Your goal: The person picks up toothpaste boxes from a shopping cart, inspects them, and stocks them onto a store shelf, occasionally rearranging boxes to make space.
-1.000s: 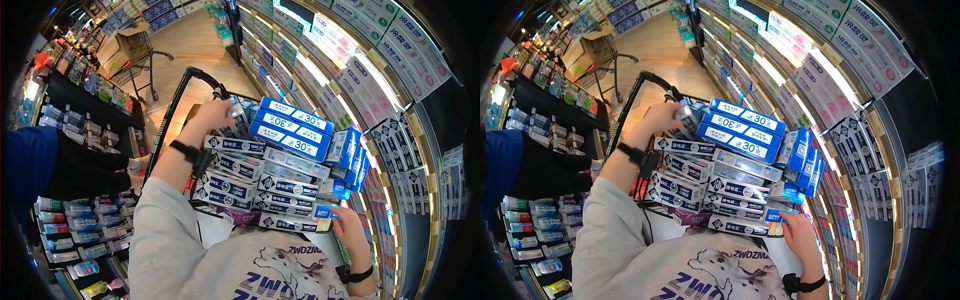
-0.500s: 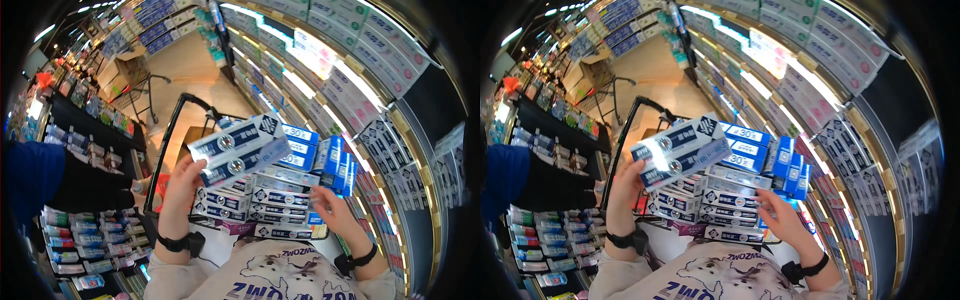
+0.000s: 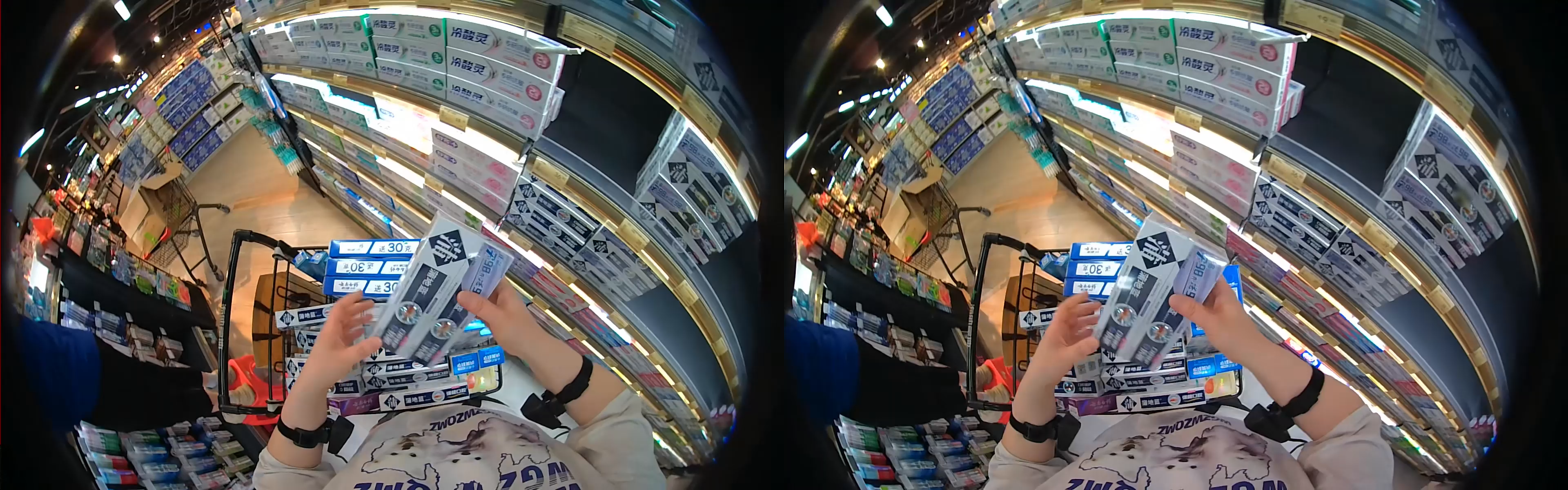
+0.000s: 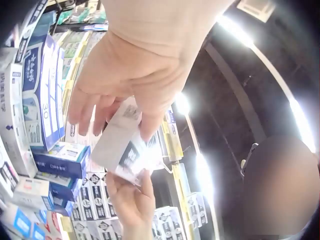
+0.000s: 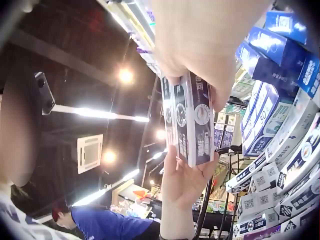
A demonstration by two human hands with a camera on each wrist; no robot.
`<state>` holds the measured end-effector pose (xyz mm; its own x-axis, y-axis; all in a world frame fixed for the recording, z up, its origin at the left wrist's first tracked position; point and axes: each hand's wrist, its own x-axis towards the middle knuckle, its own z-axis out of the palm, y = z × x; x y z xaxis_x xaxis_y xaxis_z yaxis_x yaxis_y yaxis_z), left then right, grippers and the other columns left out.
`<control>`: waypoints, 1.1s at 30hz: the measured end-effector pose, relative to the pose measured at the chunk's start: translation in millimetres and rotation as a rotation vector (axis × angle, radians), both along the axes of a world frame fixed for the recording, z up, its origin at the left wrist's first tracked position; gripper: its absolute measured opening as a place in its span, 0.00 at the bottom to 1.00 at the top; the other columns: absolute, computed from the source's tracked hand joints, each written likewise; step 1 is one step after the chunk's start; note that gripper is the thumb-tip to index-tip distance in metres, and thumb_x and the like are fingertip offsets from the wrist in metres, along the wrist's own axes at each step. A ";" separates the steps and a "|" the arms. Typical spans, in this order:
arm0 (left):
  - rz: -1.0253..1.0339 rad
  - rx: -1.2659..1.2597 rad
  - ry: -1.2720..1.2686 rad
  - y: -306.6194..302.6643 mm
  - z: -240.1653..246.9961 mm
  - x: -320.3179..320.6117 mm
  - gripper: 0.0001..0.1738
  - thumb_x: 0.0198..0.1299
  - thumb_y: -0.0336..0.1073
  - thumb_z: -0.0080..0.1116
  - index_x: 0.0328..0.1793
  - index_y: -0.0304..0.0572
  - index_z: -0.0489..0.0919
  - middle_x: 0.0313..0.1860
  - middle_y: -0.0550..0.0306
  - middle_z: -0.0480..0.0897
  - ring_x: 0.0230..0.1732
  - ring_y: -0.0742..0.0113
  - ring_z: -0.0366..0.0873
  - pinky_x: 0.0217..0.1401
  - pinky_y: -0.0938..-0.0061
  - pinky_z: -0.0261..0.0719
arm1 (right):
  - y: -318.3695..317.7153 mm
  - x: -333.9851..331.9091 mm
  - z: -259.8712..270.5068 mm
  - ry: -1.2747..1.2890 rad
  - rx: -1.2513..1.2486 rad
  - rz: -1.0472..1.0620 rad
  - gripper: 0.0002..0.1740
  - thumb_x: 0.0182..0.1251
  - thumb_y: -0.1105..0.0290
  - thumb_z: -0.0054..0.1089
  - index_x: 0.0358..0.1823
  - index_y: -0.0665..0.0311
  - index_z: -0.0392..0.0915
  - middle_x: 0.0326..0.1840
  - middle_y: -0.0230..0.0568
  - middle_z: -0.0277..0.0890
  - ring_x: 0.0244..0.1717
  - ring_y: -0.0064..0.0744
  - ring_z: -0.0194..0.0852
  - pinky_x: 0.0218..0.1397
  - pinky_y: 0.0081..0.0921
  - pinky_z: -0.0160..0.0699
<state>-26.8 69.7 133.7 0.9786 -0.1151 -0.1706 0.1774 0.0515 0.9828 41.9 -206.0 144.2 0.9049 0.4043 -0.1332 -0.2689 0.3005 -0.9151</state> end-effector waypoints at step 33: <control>0.027 -0.068 -0.010 -63.4 33.1 27.3 0.24 0.67 0.45 0.59 0.59 0.31 0.78 0.44 0.60 0.85 0.37 0.82 0.79 0.35 0.89 0.72 | -109.1 -42.0 15.3 -0.052 -0.055 0.028 0.25 0.77 0.64 0.50 0.70 0.65 0.61 0.60 0.38 0.75 0.58 0.22 0.74 0.62 0.24 0.74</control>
